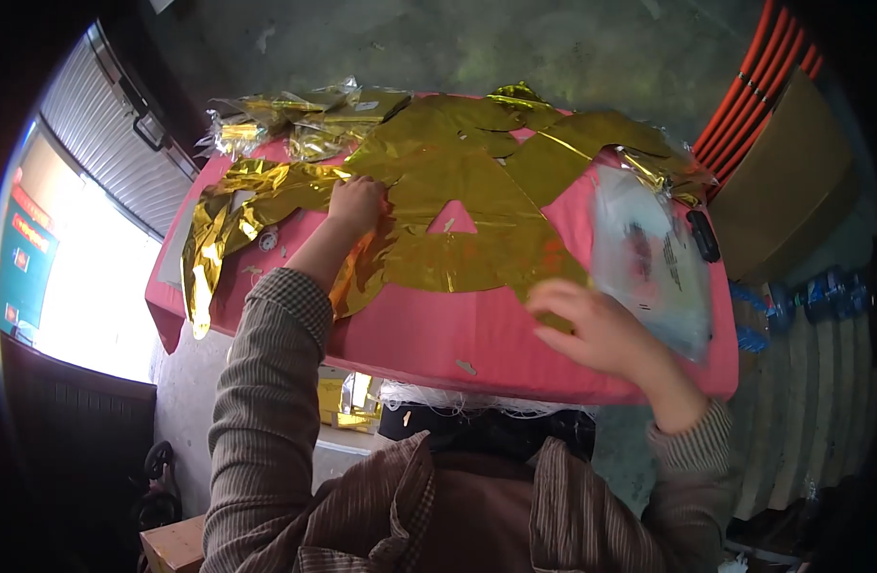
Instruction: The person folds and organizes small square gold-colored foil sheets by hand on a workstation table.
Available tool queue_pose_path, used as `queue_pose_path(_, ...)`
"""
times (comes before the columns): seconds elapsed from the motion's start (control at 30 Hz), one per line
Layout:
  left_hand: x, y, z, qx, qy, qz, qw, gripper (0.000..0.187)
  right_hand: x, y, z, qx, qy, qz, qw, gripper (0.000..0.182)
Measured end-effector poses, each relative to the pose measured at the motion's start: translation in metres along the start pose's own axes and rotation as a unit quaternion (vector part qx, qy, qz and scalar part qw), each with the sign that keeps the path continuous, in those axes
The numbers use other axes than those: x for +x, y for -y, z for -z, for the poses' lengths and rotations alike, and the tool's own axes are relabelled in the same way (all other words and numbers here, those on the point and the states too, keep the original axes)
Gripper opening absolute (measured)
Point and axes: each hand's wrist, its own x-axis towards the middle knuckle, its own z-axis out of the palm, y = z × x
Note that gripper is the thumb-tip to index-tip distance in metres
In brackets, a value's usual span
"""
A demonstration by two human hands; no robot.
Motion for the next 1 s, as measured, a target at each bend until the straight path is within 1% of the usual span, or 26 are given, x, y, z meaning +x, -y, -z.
queue_pose_path(0.03, 0.005, -0.001, -0.003, 0.0, -0.001, -0.004, 1.0, 0.022, 0.018, -0.008, -0.009, -0.026, 0.0, 0.011, 1.0, 0.032)
queue_pose_path(0.1, 0.011, 0.001, -0.008, 0.063, -0.002, 0.025, 0.998, 0.016, 0.053, -0.027, -0.029, -0.082, -0.002, 0.005, 0.997, 0.038)
queue_pose_path(0.13, 0.012, 0.002, -0.012, 0.065, -0.003, 0.025, 0.998, 0.016, 0.07, -0.035, -0.037, -0.097, -0.008, 0.009, 0.995, 0.04)
queue_pose_path(0.2, 0.013, 0.002, -0.018, 0.068, -0.038, 0.024, 0.997, 0.016, 0.098, -0.05, -0.055, -0.111, -0.016, 0.013, 0.994, 0.043)
queue_pose_path(0.23, 0.011, 0.002, -0.018, 0.068, -0.04, 0.022, 0.997, 0.016, 0.109, -0.056, -0.062, -0.144, -0.02, 0.003, 0.989, 0.048)
queue_pose_path(0.27, 0.008, 0.003, -0.019, -0.01, -0.054, 0.024, 0.998, 0.019, 0.116, -0.064, -0.066, -0.179, -0.024, -0.006, 0.984, 0.053)
queue_pose_path(0.3, 0.012, 0.003, -0.015, -0.086, -0.07, 0.026, 0.994, 0.021, 0.119, -0.071, -0.065, -0.183, -0.029, -0.007, 0.983, 0.053)
queue_pose_path(0.33, 0.017, 0.004, -0.012, -0.085, -0.073, 0.025, 0.993, 0.021, 0.12, -0.076, -0.068, -0.168, -0.004, -0.046, 0.985, 0.058)
queue_pose_path(0.37, 0.017, 0.006, -0.011, -0.119, -0.071, 0.026, 0.99, 0.023, 0.12, -0.08, -0.074, -0.148, 0.026, -0.085, 0.985, 0.064)
queue_pose_path(0.4, 0.013, 0.007, -0.013, -0.153, -0.065, 0.028, 0.986, 0.025, 0.116, -0.078, -0.076, -0.144, 0.031, -0.084, 0.986, 0.064)
queue_pose_path(0.43, 0.014, 0.009, -0.016, -0.168, -0.092, 0.021, 0.981, 0.025, 0.111, -0.074, -0.075, -0.166, 0.044, -0.105, 0.979, 0.065)
queue_pose_path(0.47, 0.015, 0.011, -0.018, -0.169, -0.089, 0.025, 0.981, 0.025, 0.106, -0.069, -0.072, -0.19, 0.058, -0.124, 0.972, 0.068)
queue_pose_path(0.53, 0.02, 0.015, -0.023, -0.152, -0.118, -0.029, 0.981, 0.022, 0.091, -0.063, -0.075, -0.195, 0.075, -0.134, 0.969, 0.068)
queue_pose_path(0.57, 0.022, 0.018, -0.028, -0.149, -0.15, -0.05, 0.976, 0.017, 0.083, -0.061, -0.078, -0.217, 0.064, -0.132, 0.965, 0.068)
queue_pose_path(0.6, 0.022, 0.015, -0.026, -0.15, -0.15, -0.049, 0.976, 0.017, 0.077, -0.06, -0.08, -0.239, 0.052, -0.129, 0.961, 0.068)
queue_pose_path(0.67, 0.026, 0.007, -0.021, -0.055, -0.114, -0.016, 0.992, 0.015, 0.07, -0.058, -0.082, -0.244, 0.048, -0.131, 0.96, 0.068)
queue_pose_path(0.7, 0.029, 0.005, -0.021, -0.055, -0.116, -0.016, 0.992, 0.015, 0.069, -0.055, -0.082, -0.248, 0.053, -0.137, 0.957, 0.068)
queue_pose_path(0.77, 0.036, 0.002, -0.02, -0.085, -0.156, 0.036, 0.984, 0.015, 0.069, -0.054, -0.082, -0.251, 0.057, -0.143, 0.956, 0.068)
queue_pose_path(0.8, 0.04, 0.003, -0.018, -0.085, -0.154, 0.035, 0.984, 0.015, 0.069, -0.055, -0.082, -0.25, 0.057, -0.141, 0.956, 0.068)
queue_pose_path(0.87, 0.054, 0.004, -0.007, -0.161, -0.208, 0.09, 0.961, 0.016, 0.067, -0.055, -0.082, -0.249, 0.058, -0.142, 0.956, 0.068)
queue_pose_path(0.9, 0.054, 0.0, 0.012, -0.193, -0.165, 0.127, 0.959, 0.021, 0.067, -0.055, -0.082, -0.251, 0.061, -0.143, 0.955, 0.068)
queue_pose_path(0.93, 0.06, 0.003, 0.014, -0.193, -0.166, 0.127, 0.959, 0.021, 0.068, -0.054, -0.082, -0.253, 0.065, -0.143, 0.954, 0.068)
queue_pose_path(1.0, 0.071, 0.009, 0.026, -0.272, -0.159, 0.142, 0.938, 0.024, 0.068, -0.052, -0.079, -0.254, 0.071, -0.146, 0.953, 0.068)
